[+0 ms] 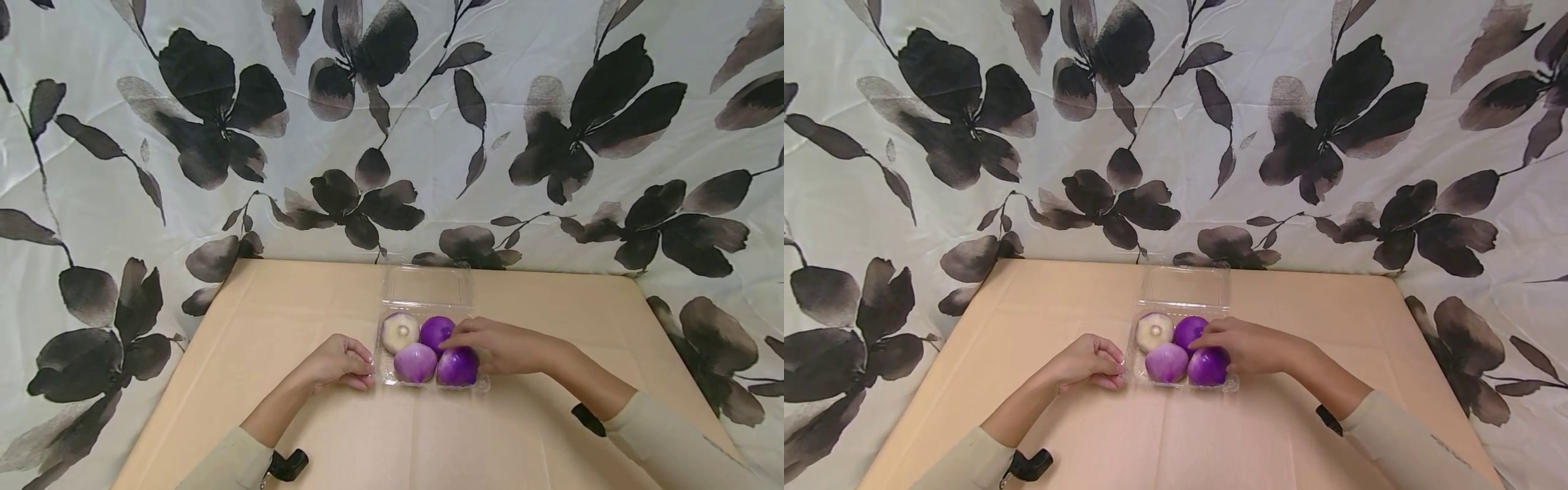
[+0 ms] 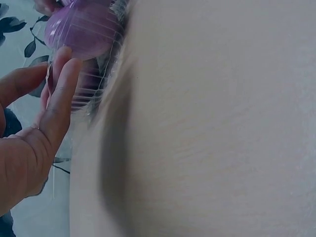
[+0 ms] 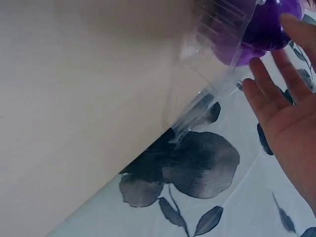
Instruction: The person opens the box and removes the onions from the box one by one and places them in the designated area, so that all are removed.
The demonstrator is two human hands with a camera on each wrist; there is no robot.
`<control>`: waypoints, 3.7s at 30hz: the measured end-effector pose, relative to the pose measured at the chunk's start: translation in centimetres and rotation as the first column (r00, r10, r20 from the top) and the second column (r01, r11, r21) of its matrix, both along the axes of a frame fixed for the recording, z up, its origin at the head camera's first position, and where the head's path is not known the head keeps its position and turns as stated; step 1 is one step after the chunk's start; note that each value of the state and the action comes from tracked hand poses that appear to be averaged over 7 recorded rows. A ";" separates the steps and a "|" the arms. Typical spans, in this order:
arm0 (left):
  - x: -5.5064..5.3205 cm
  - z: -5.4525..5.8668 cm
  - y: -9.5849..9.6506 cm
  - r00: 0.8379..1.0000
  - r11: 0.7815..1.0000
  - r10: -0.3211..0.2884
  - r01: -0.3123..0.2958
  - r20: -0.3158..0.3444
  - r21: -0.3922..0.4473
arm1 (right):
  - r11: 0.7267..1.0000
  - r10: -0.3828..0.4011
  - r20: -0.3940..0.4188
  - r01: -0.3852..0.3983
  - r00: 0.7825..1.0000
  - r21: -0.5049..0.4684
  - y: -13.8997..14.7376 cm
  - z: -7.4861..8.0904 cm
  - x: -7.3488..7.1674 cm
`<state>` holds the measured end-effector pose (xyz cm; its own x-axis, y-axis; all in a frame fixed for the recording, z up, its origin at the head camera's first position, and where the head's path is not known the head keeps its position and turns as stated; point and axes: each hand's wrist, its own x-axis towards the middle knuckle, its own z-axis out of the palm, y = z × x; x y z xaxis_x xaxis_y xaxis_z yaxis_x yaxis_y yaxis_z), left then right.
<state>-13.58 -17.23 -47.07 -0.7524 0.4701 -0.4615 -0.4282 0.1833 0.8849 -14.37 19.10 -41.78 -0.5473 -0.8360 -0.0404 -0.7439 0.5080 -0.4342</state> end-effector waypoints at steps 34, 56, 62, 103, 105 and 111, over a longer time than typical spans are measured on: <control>0.6 0.6 -1.2 0.999 0.999 -0.039 0.039 0.011 0.003 | 0.986 -0.059 0.183 0.028 0.981 0.164 -2.9 0.7 0.9; 1.6 1.4 -2.3 0.997 0.997 -0.072 0.072 0.009 0.011 | 0.986 -0.167 0.268 0.159 0.949 0.053 -2.7 2.6 2.8; 1.3 1.3 -1.9 0.998 0.998 -0.064 0.064 0.003 0.009 | 0.983 -0.183 0.218 0.185 0.959 0.008 -1.6 3.0 2.2; 0.2 0.6 -0.3 1.000 1.000 -0.019 0.019 -0.020 -0.003 | 0.781 -0.505 0.199 0.542 0.840 -0.309 7.5 0.7 -5.1; 0.3 0.6 -0.4 1.000 1.000 -0.023 0.023 -0.016 0.000 | 0.758 -0.531 0.229 0.578 0.816 -0.303 7.8 0.5 -5.2; 0.5 0.9 -0.9 1.000 1.000 -0.030 0.030 -0.006 0.003 | 0.718 -0.580 0.250 0.632 0.775 -0.292 8.3 -0.1 -5.5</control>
